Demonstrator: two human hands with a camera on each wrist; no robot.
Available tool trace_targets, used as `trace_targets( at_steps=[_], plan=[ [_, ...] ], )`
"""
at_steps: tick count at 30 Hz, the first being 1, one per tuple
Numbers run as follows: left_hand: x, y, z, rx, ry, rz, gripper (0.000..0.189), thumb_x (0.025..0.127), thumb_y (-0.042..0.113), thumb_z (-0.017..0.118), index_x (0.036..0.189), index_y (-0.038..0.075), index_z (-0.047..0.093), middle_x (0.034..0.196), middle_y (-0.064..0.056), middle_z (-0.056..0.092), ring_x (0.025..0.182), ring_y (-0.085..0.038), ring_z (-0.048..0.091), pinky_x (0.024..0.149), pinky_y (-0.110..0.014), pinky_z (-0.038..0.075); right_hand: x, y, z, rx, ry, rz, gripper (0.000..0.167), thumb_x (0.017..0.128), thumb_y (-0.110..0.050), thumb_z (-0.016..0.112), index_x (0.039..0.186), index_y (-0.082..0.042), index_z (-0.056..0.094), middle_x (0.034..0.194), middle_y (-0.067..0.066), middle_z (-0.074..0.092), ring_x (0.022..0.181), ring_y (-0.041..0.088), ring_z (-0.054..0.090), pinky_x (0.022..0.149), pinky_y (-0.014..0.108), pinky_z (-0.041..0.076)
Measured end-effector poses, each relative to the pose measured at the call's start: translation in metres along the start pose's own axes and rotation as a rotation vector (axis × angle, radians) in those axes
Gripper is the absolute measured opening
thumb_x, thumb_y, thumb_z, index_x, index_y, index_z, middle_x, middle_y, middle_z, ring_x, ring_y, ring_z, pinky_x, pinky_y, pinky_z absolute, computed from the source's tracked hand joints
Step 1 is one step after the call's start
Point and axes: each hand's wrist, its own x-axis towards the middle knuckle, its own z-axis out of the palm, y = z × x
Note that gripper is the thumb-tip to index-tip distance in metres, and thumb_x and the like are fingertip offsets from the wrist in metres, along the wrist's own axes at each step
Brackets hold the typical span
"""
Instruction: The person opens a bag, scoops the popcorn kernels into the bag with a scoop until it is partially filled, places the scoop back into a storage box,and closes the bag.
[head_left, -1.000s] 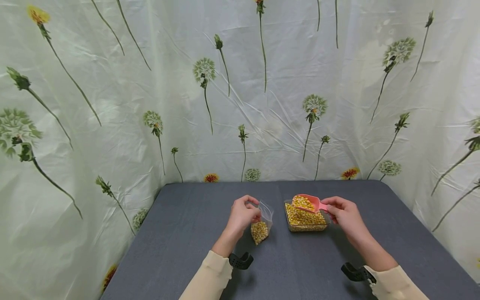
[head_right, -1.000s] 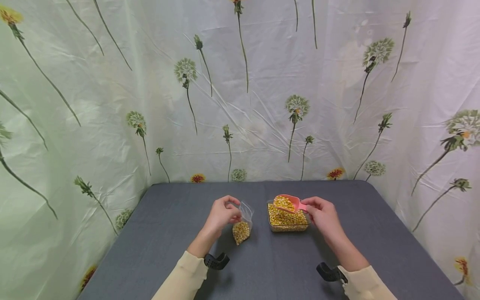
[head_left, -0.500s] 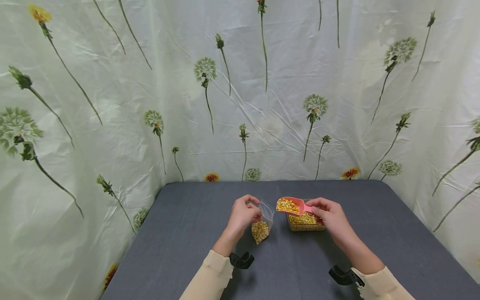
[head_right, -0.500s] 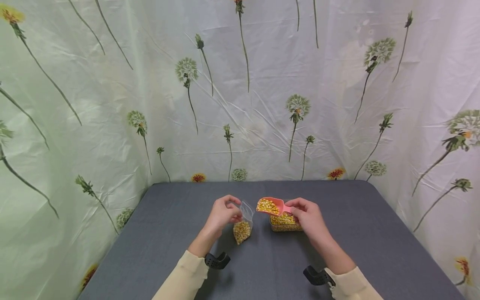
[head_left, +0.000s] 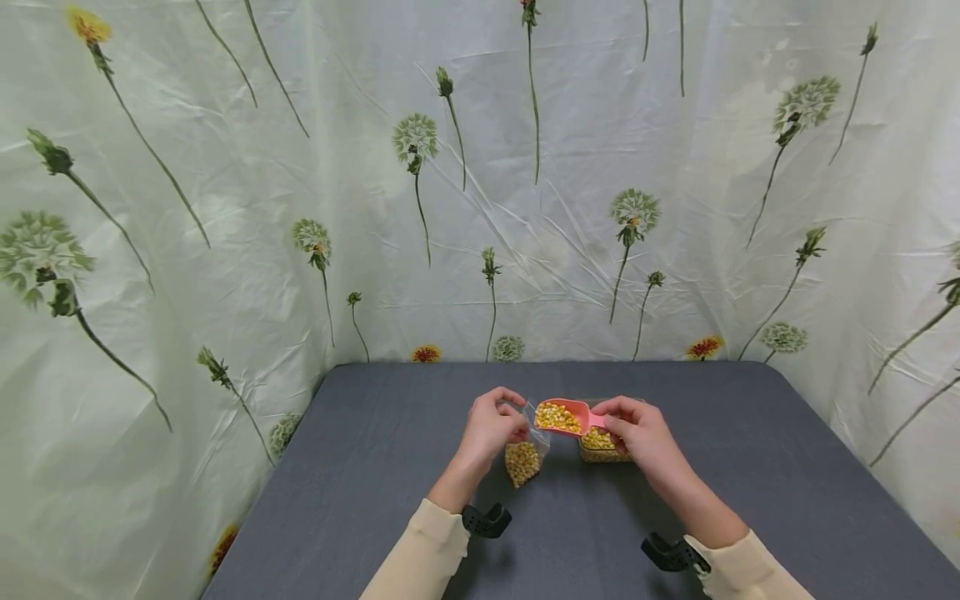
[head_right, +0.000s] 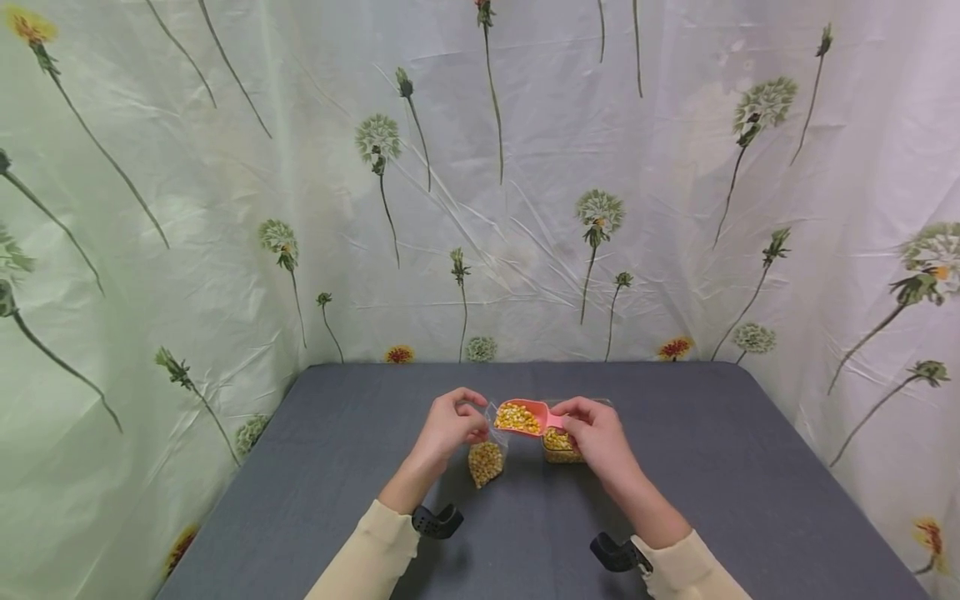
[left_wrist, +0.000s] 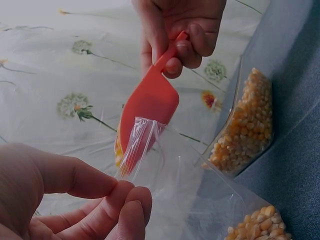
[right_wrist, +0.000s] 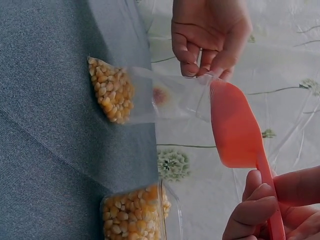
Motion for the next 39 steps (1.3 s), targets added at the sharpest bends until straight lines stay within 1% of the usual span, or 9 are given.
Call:
trace_targets(
  at_steps=[2, 7, 14, 18, 24, 29, 33, 36, 39],
  plan=[
    [0.0, 0.0, 0.0, 0.003, -0.01, 0.005, 0.026, 0.084, -0.003, 0.067, 0.11, 0.002, 0.065, 0.073, -0.01, 0.067, 0.068, -0.026, 0.069, 0.072, -0.048, 0.058, 0.0, -0.001, 0.002, 0.0, -0.003, -0.006, 0.019, 0.099, -0.002, 0.056, 0.113, 0.003, 0.068, 0.088, 0.013, 0.056, 0.065, 0.019, 0.048, 0.053, 0.029, 0.043],
    [0.001, 0.001, 0.0, 0.0, -0.02, 0.011, 0.029, 0.084, -0.003, 0.067, 0.112, 0.001, 0.065, 0.073, -0.011, 0.068, 0.068, -0.027, 0.069, 0.072, -0.05, 0.058, 0.0, -0.003, 0.006, -0.018, -0.006, -0.02, 0.018, 0.098, 0.0, 0.056, 0.111, 0.002, 0.068, 0.084, 0.019, 0.055, 0.06, 0.02, 0.045, 0.049, 0.028, 0.039],
    [-0.002, 0.004, 0.0, 0.008, -0.018, 0.024, 0.028, 0.084, -0.004, 0.067, 0.111, 0.001, 0.065, 0.073, -0.012, 0.068, 0.073, -0.037, 0.07, 0.072, -0.052, 0.057, -0.001, -0.004, 0.01, -0.053, -0.001, -0.05, 0.017, 0.097, 0.002, 0.056, 0.109, 0.002, 0.068, 0.076, 0.013, 0.054, 0.057, 0.016, 0.044, 0.048, 0.027, 0.039],
    [-0.003, 0.006, -0.001, 0.004, -0.023, 0.031, 0.029, 0.084, -0.004, 0.067, 0.113, -0.001, 0.064, 0.072, -0.012, 0.068, 0.073, -0.038, 0.07, 0.073, -0.052, 0.057, -0.001, -0.003, 0.012, -0.097, 0.015, -0.062, 0.016, 0.097, 0.003, 0.057, 0.107, 0.001, 0.07, 0.077, 0.014, 0.054, 0.059, 0.017, 0.045, 0.048, 0.027, 0.04],
    [-0.004, 0.009, -0.001, -0.004, -0.025, 0.04, 0.027, 0.084, -0.005, 0.065, 0.11, 0.001, 0.065, 0.071, -0.012, 0.068, 0.071, -0.037, 0.069, 0.073, -0.053, 0.057, -0.001, -0.004, 0.015, -0.193, 0.041, -0.08, 0.017, 0.096, 0.001, 0.058, 0.103, -0.004, 0.072, 0.079, 0.013, 0.056, 0.062, 0.019, 0.048, 0.05, 0.028, 0.042],
    [-0.005, 0.01, -0.002, -0.006, -0.021, 0.051, 0.026, 0.083, -0.004, 0.065, 0.108, 0.003, 0.065, 0.071, -0.012, 0.068, 0.075, -0.044, 0.069, 0.072, -0.053, 0.057, -0.003, -0.007, 0.017, -0.242, 0.047, -0.112, 0.017, 0.096, 0.001, 0.058, 0.101, -0.005, 0.073, 0.077, 0.016, 0.057, 0.061, 0.019, 0.048, 0.05, 0.028, 0.041],
    [-0.005, 0.01, -0.002, -0.005, -0.02, 0.054, 0.025, 0.083, -0.004, 0.066, 0.105, 0.006, 0.065, 0.071, -0.012, 0.067, 0.078, -0.047, 0.068, 0.072, -0.052, 0.058, -0.004, -0.009, 0.018, -0.265, 0.052, -0.123, 0.017, 0.095, 0.0, 0.058, 0.1, -0.007, 0.073, 0.073, 0.01, 0.055, 0.059, 0.02, 0.047, 0.049, 0.028, 0.039],
    [-0.005, 0.01, -0.003, -0.007, -0.024, 0.052, 0.024, 0.083, -0.003, 0.067, 0.105, 0.007, 0.065, 0.072, -0.012, 0.068, 0.077, -0.045, 0.069, 0.072, -0.051, 0.058, -0.003, -0.009, 0.019, -0.285, 0.057, -0.132, 0.017, 0.095, 0.0, 0.058, 0.101, -0.007, 0.073, 0.073, 0.008, 0.054, 0.061, 0.02, 0.048, 0.05, 0.029, 0.04],
    [-0.005, 0.011, -0.003, -0.009, -0.026, 0.052, 0.024, 0.084, -0.003, 0.067, 0.105, 0.007, 0.065, 0.072, -0.012, 0.068, 0.073, -0.039, 0.069, 0.072, -0.051, 0.058, -0.003, -0.009, 0.02, -0.293, 0.062, -0.136, 0.017, 0.096, -0.001, 0.058, 0.102, -0.007, 0.073, 0.076, 0.009, 0.056, 0.064, 0.02, 0.049, 0.052, 0.029, 0.041]
  ],
)
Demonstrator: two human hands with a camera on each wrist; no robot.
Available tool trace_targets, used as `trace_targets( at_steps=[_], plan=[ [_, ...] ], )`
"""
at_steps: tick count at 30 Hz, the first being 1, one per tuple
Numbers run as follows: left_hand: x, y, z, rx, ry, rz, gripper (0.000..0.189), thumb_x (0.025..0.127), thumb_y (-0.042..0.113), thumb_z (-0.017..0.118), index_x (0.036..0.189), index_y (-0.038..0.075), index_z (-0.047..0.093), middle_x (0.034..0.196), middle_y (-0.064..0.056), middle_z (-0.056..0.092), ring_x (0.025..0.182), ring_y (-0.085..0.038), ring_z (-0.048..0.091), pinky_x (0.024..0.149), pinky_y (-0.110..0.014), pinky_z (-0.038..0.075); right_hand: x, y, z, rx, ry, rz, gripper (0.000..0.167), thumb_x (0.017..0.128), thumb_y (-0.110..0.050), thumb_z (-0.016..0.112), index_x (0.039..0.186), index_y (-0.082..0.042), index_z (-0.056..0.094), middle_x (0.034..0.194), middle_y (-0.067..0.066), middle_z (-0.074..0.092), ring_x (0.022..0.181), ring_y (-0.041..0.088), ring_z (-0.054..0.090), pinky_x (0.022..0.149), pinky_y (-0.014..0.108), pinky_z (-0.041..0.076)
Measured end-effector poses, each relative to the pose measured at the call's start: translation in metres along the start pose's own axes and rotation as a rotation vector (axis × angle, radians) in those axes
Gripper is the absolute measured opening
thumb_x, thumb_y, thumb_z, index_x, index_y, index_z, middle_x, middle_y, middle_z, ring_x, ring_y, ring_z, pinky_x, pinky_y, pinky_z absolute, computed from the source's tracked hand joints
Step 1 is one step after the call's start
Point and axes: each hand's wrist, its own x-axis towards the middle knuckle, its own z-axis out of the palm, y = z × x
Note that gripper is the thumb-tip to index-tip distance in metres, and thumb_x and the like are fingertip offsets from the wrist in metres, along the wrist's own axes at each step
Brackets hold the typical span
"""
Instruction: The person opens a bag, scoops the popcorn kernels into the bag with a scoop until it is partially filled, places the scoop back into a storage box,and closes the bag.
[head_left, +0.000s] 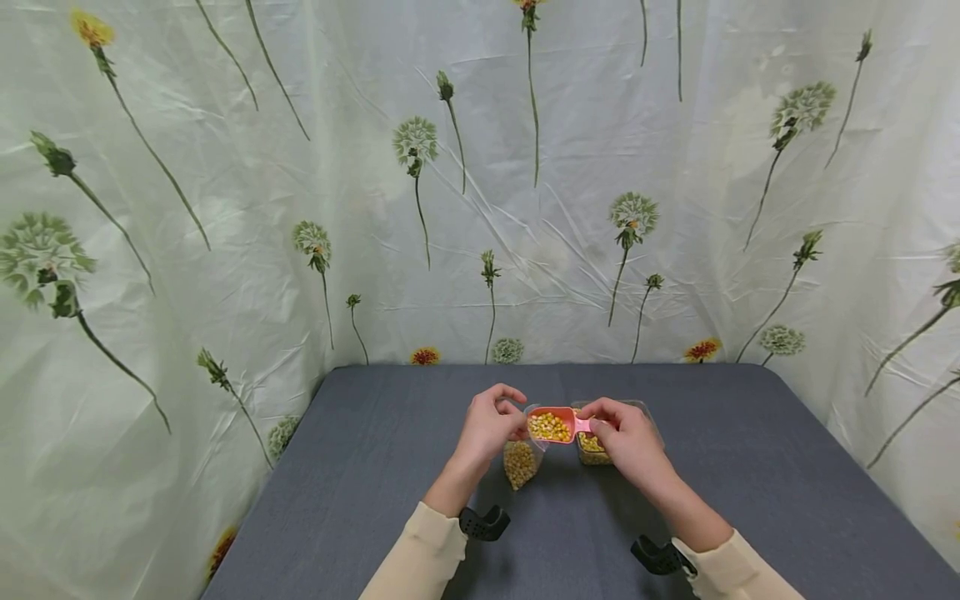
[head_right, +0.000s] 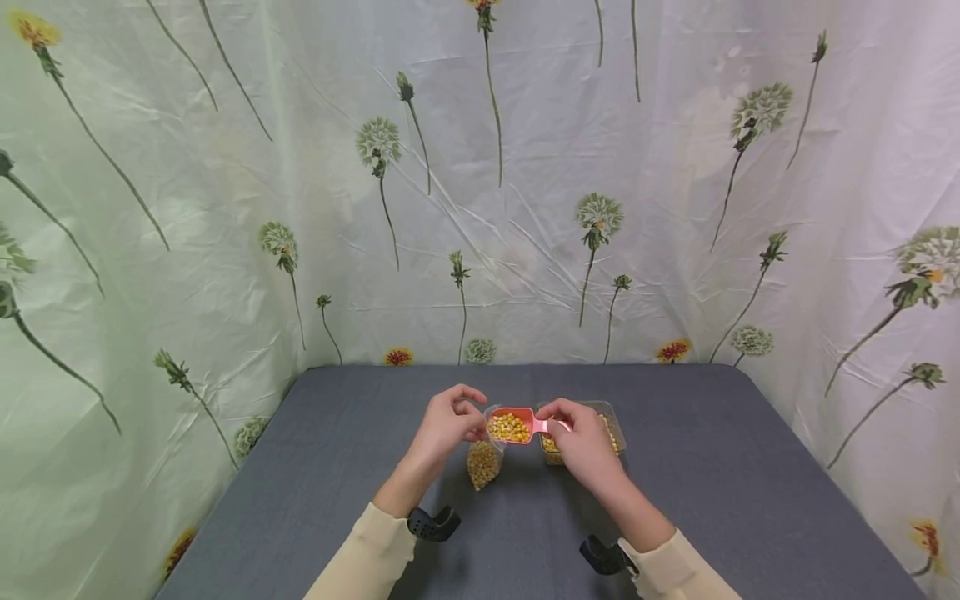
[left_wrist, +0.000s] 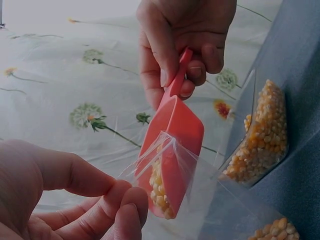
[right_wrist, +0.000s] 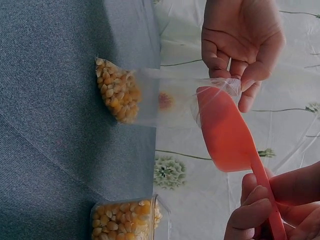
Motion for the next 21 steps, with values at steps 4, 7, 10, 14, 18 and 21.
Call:
trace_targets(
  at_steps=[4, 7, 10, 14, 18, 21],
  plan=[
    [0.0, 0.0005, -0.0007, -0.004, 0.0, 0.003, 0.023, 0.084, -0.003, 0.067, 0.105, 0.007, 0.065, 0.072, -0.012, 0.068, 0.073, -0.038, 0.069, 0.073, -0.052, 0.057, -0.0004, -0.0006, 0.0013, -0.001, 0.004, -0.003, 0.016, 0.097, -0.003, 0.059, 0.102, -0.008, 0.073, 0.082, 0.015, 0.058, 0.067, 0.021, 0.05, 0.055, 0.029, 0.043],
    [-0.0002, 0.0007, -0.0011, -0.004, 0.001, 0.008, 0.023, 0.085, -0.003, 0.066, 0.105, 0.006, 0.065, 0.072, -0.012, 0.068, 0.076, -0.043, 0.069, 0.072, -0.052, 0.057, -0.0009, -0.0017, 0.002, -0.018, 0.014, -0.015, 0.014, 0.098, -0.004, 0.06, 0.102, -0.009, 0.073, 0.084, 0.015, 0.06, 0.069, 0.021, 0.051, 0.056, 0.028, 0.044],
    [-0.0005, 0.0011, -0.0014, -0.003, 0.002, 0.014, 0.022, 0.085, -0.003, 0.066, 0.105, 0.006, 0.065, 0.072, -0.013, 0.068, 0.076, -0.043, 0.068, 0.072, -0.052, 0.057, -0.0015, -0.0027, 0.0021, -0.042, 0.028, -0.033, 0.013, 0.097, -0.005, 0.062, 0.101, -0.01, 0.073, 0.084, 0.013, 0.061, 0.07, 0.021, 0.051, 0.057, 0.028, 0.044],
    [-0.0007, 0.0016, -0.0019, -0.008, 0.0, 0.015, 0.022, 0.085, -0.003, 0.066, 0.105, 0.006, 0.065, 0.073, -0.013, 0.068, 0.069, -0.033, 0.068, 0.073, -0.052, 0.057, -0.0025, -0.0037, 0.0023, -0.077, 0.046, -0.064, 0.014, 0.097, -0.005, 0.062, 0.101, -0.012, 0.073, 0.085, 0.009, 0.062, 0.07, 0.021, 0.051, 0.056, 0.028, 0.042],
    [-0.0008, 0.0014, -0.0022, -0.013, -0.005, 0.014, 0.022, 0.086, -0.003, 0.066, 0.106, 0.006, 0.065, 0.073, -0.013, 0.068, 0.066, -0.027, 0.067, 0.074, -0.052, 0.058, -0.0039, -0.0057, 0.0028, -0.107, 0.055, -0.08, 0.015, 0.097, -0.005, 0.061, 0.1, -0.013, 0.073, 0.078, 0.006, 0.06, 0.064, 0.019, 0.048, 0.053, 0.028, 0.038],
    [-0.0007, 0.0013, -0.0021, -0.015, -0.008, 0.015, 0.022, 0.086, -0.003, 0.066, 0.106, 0.006, 0.065, 0.073, -0.013, 0.068, 0.066, -0.027, 0.068, 0.073, -0.052, 0.058, -0.0054, -0.0079, 0.0032, -0.126, 0.057, -0.085, 0.015, 0.097, -0.006, 0.06, 0.101, -0.013, 0.073, 0.077, 0.007, 0.06, 0.062, 0.018, 0.046, 0.052, 0.028, 0.037]
  ],
)
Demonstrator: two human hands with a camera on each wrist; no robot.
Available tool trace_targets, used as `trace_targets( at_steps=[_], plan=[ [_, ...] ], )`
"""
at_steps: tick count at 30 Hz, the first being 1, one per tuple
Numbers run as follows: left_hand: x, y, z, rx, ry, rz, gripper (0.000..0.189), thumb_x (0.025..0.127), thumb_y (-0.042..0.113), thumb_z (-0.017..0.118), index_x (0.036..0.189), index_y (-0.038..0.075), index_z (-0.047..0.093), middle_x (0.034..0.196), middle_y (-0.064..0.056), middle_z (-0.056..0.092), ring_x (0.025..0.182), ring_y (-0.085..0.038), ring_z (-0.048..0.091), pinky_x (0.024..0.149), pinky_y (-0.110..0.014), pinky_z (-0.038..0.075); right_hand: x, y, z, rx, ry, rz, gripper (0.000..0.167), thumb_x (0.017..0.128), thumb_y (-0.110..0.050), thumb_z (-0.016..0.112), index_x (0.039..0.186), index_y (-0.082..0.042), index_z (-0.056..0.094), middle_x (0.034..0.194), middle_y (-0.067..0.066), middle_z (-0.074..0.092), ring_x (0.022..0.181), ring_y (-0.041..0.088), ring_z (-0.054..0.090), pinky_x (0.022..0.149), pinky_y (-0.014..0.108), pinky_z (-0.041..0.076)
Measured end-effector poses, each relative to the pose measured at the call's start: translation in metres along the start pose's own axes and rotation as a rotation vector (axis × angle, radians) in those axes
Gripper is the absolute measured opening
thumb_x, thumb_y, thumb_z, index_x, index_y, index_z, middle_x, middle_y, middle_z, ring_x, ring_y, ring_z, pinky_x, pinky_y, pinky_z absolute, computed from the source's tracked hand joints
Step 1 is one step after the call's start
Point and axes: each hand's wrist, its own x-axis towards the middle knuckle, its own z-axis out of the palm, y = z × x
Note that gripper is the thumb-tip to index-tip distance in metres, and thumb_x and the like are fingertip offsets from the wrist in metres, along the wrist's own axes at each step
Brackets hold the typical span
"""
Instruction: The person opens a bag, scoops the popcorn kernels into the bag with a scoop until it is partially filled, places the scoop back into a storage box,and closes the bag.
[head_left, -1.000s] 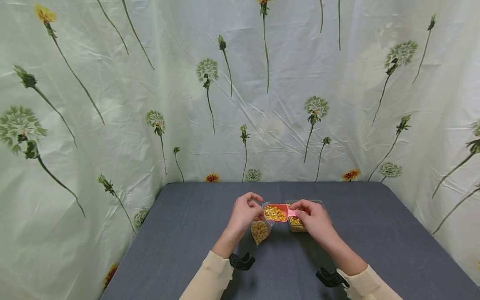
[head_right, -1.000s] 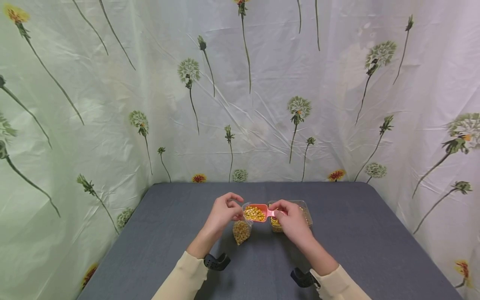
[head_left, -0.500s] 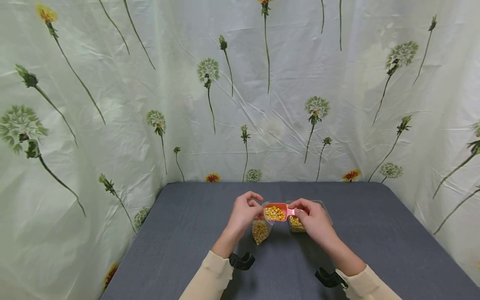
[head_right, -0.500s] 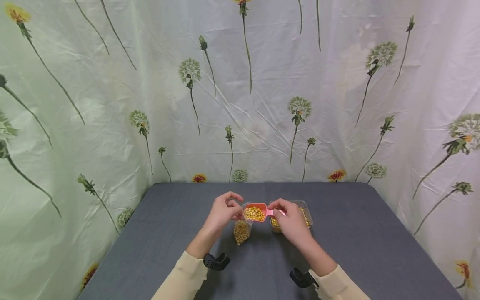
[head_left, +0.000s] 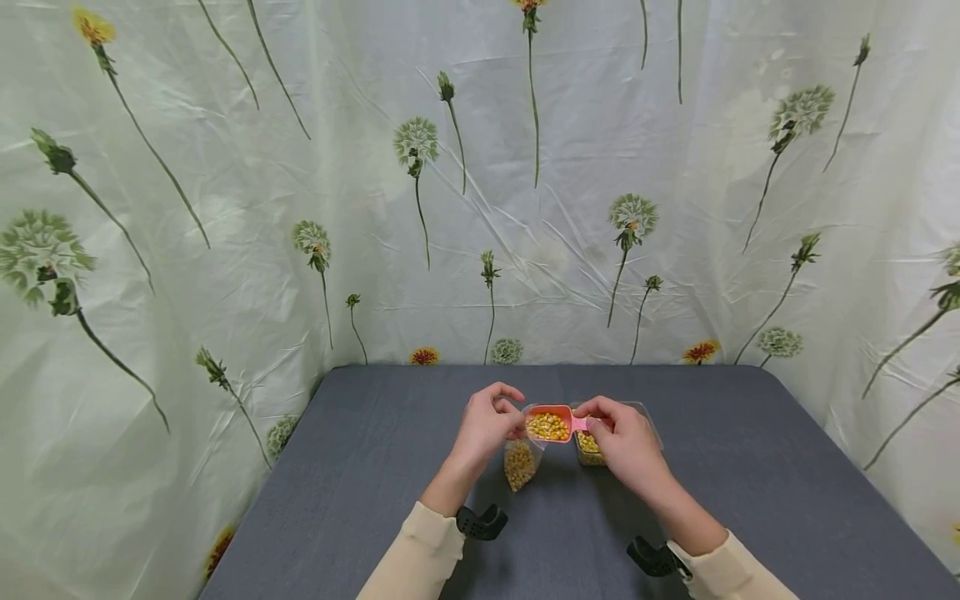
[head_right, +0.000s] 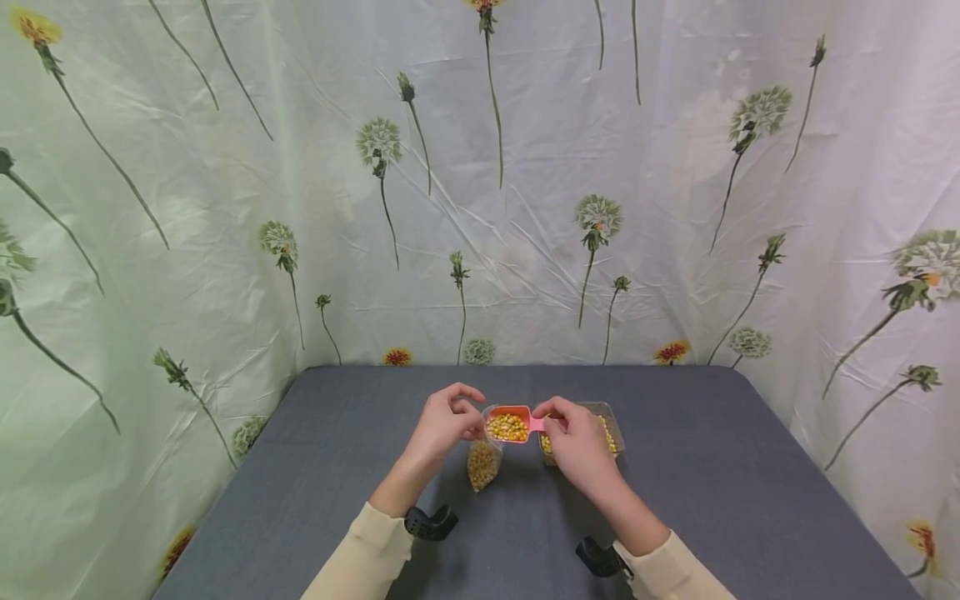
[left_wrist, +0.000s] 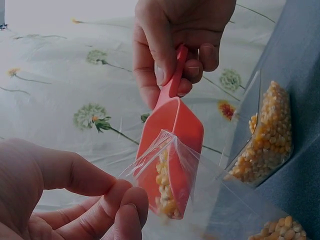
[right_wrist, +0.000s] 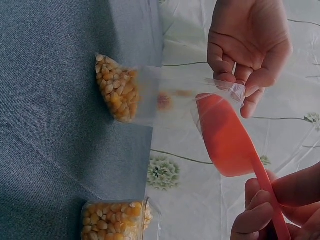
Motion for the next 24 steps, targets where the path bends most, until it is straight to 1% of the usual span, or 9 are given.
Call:
trace_targets(
  at_steps=[6, 10, 13, 18, 21, 24],
  plan=[
    [-0.0009, 0.0006, -0.0001, 0.004, 0.0, 0.007, 0.024, 0.085, -0.003, 0.066, 0.106, 0.006, 0.065, 0.074, -0.014, 0.069, 0.067, -0.029, 0.068, 0.072, -0.05, 0.058, -0.002, -0.0045, 0.0003, -0.015, -0.003, -0.01, 0.015, 0.098, -0.006, 0.06, 0.102, -0.014, 0.072, 0.09, 0.009, 0.067, 0.067, 0.02, 0.049, 0.055, 0.029, 0.04],
    [-0.0011, 0.0012, -0.0001, 0.006, 0.001, 0.01, 0.024, 0.084, -0.003, 0.067, 0.106, 0.006, 0.065, 0.075, -0.014, 0.069, 0.066, -0.029, 0.068, 0.071, -0.048, 0.058, -0.0027, -0.0056, 0.0008, -0.02, -0.001, -0.03, 0.014, 0.098, -0.006, 0.06, 0.102, -0.014, 0.072, 0.092, 0.005, 0.069, 0.064, 0.019, 0.05, 0.051, 0.029, 0.04],
    [-0.0006, 0.0019, 0.0001, 0.011, 0.003, 0.012, 0.024, 0.084, -0.003, 0.067, 0.106, 0.006, 0.065, 0.074, -0.013, 0.069, 0.066, -0.028, 0.067, 0.071, -0.05, 0.058, -0.0031, -0.0059, 0.0011, -0.029, 0.011, -0.055, 0.014, 0.097, -0.006, 0.061, 0.1, -0.016, 0.071, 0.092, 0.003, 0.069, 0.063, 0.018, 0.05, 0.049, 0.029, 0.039],
    [-0.0006, 0.0036, 0.0002, 0.013, 0.004, 0.017, 0.024, 0.083, -0.003, 0.067, 0.105, 0.006, 0.065, 0.072, -0.012, 0.068, 0.066, -0.029, 0.067, 0.072, -0.052, 0.057, -0.004, -0.0066, 0.0019, -0.055, 0.045, -0.104, 0.016, 0.096, -0.004, 0.063, 0.098, -0.017, 0.071, 0.093, 0.001, 0.07, 0.067, 0.018, 0.053, 0.053, 0.03, 0.042],
    [-0.0016, 0.004, 0.0002, 0.008, -0.001, 0.018, 0.024, 0.083, -0.003, 0.067, 0.105, 0.006, 0.065, 0.072, -0.012, 0.068, 0.067, -0.032, 0.067, 0.072, -0.051, 0.058, -0.0054, -0.0066, 0.0027, -0.064, 0.056, -0.126, 0.016, 0.096, -0.004, 0.063, 0.099, -0.017, 0.072, 0.093, 0.001, 0.07, 0.068, 0.017, 0.054, 0.056, 0.031, 0.044],
    [-0.0025, 0.0036, 0.0003, 0.008, -0.003, 0.019, 0.023, 0.084, -0.003, 0.066, 0.105, 0.006, 0.065, 0.072, -0.012, 0.067, 0.067, -0.032, 0.067, 0.071, -0.05, 0.058, -0.0067, -0.0065, 0.0035, -0.076, 0.066, -0.146, 0.016, 0.095, -0.003, 0.063, 0.099, -0.017, 0.071, 0.094, 0.001, 0.07, 0.069, 0.016, 0.055, 0.058, 0.032, 0.045]
  ],
)
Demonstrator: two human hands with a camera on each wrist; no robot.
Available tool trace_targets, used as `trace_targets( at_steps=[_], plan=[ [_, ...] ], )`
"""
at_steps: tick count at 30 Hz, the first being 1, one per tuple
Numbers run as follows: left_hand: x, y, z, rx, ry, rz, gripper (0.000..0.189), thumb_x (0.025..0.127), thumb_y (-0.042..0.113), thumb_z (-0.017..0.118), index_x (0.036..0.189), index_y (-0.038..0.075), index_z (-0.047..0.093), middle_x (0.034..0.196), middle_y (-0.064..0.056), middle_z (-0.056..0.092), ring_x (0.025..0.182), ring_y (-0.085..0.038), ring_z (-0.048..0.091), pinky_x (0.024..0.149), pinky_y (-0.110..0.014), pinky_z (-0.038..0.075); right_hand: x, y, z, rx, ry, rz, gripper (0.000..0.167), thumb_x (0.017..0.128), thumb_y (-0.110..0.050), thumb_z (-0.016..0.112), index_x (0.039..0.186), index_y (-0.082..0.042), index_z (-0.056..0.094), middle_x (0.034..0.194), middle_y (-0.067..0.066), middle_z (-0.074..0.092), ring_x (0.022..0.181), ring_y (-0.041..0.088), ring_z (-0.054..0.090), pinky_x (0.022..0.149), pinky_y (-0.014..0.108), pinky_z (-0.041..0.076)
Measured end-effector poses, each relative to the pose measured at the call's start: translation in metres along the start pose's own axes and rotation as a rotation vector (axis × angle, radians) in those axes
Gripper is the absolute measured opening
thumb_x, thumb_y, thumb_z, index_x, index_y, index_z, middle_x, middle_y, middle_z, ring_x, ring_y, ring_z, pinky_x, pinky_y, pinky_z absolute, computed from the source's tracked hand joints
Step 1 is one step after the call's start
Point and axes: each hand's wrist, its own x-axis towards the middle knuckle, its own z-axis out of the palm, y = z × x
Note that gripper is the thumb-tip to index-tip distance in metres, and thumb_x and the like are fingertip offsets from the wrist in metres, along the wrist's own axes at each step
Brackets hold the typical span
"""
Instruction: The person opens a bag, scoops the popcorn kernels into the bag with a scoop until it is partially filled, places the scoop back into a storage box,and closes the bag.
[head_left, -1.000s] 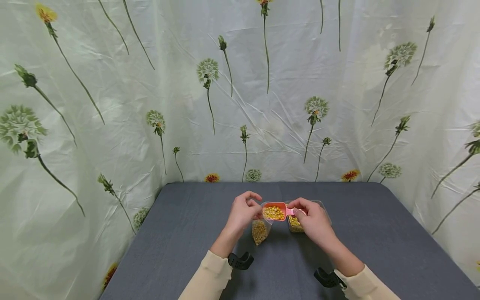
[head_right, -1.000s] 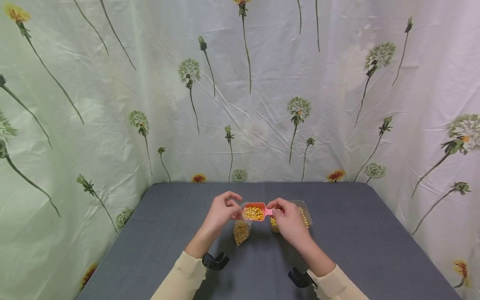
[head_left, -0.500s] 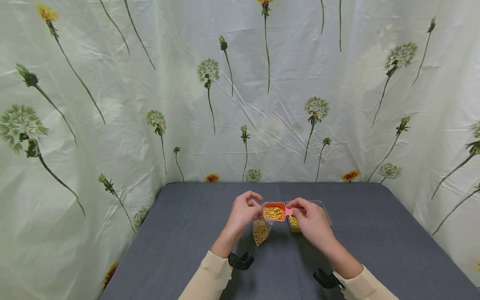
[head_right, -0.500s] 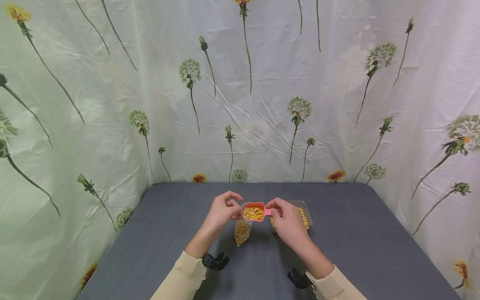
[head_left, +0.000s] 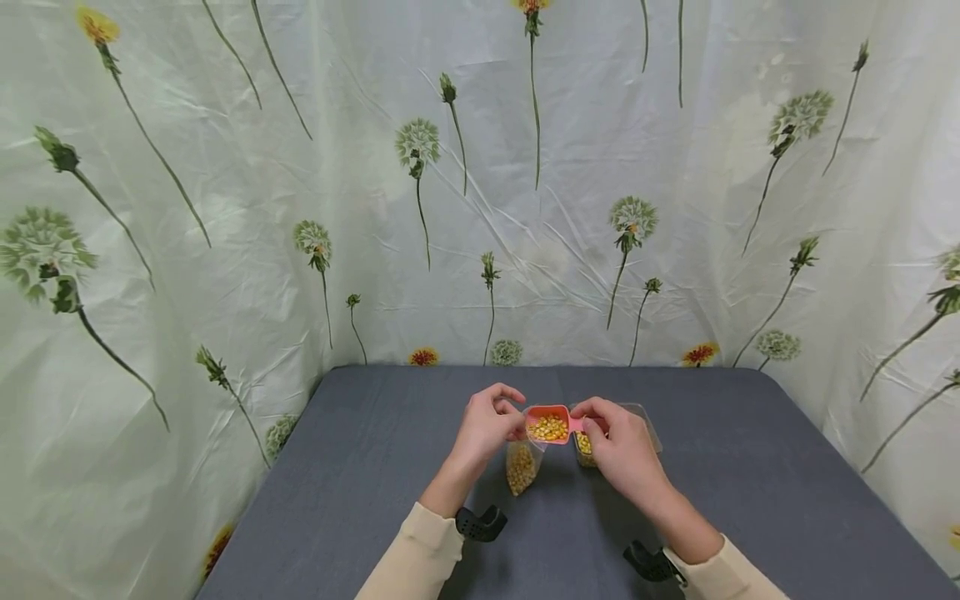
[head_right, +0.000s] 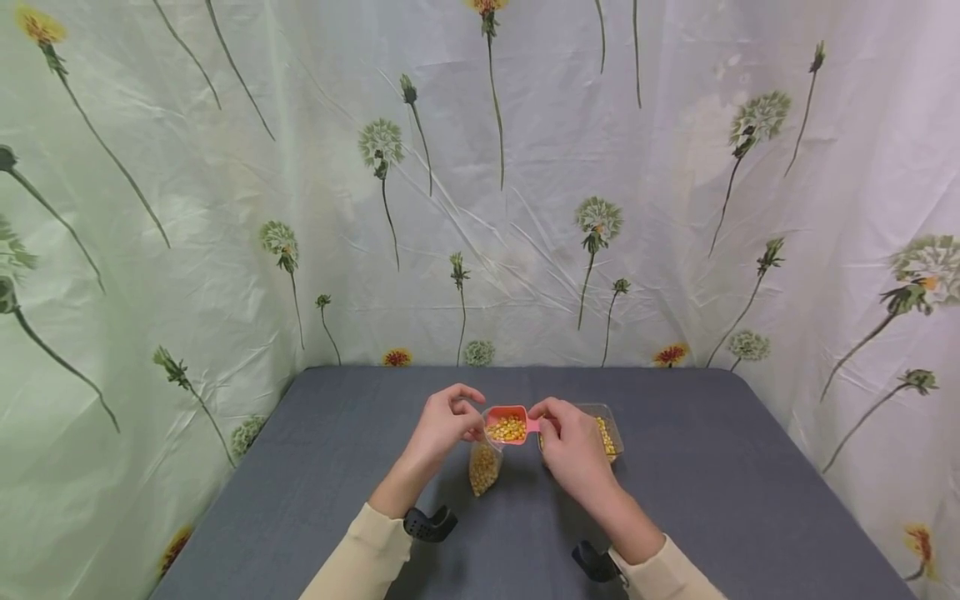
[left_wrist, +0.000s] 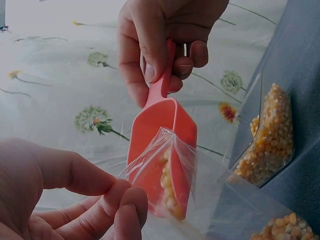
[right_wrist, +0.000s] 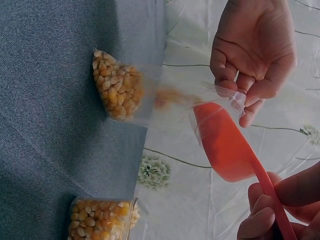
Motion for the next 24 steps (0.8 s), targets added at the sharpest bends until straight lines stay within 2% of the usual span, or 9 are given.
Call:
trace_targets(
  at_steps=[6, 15, 24],
  plan=[
    [0.0, 0.0, 0.0, 0.011, 0.003, 0.009, 0.021, 0.085, -0.002, 0.066, 0.105, 0.006, 0.065, 0.072, -0.012, 0.067, 0.064, -0.026, 0.066, 0.071, -0.051, 0.057, -0.001, -0.002, 0.001, -0.06, 0.042, -0.083, 0.015, 0.093, -0.001, 0.066, 0.095, -0.015, 0.071, 0.088, -0.001, 0.068, 0.063, 0.013, 0.05, 0.056, 0.03, 0.043],
    [-0.001, 0.002, -0.001, 0.003, 0.001, 0.002, 0.022, 0.084, -0.002, 0.066, 0.105, 0.006, 0.065, 0.071, -0.012, 0.066, 0.066, -0.031, 0.068, 0.073, -0.052, 0.057, -0.004, -0.01, 0.002, -0.124, 0.061, -0.198, 0.018, 0.091, 0.004, 0.066, 0.095, -0.012, 0.071, 0.088, -0.001, 0.065, 0.06, 0.01, 0.046, 0.054, 0.027, 0.042],
    [-0.001, 0.002, -0.001, 0.006, 0.007, -0.002, 0.023, 0.083, -0.002, 0.065, 0.104, 0.006, 0.065, 0.07, -0.012, 0.065, 0.063, -0.026, 0.066, 0.073, -0.052, 0.057, -0.007, -0.01, 0.005, -0.152, 0.087, -0.263, 0.019, 0.089, 0.005, 0.067, 0.095, -0.013, 0.072, 0.086, -0.002, 0.064, 0.062, 0.009, 0.046, 0.054, 0.026, 0.042]
  ],
)
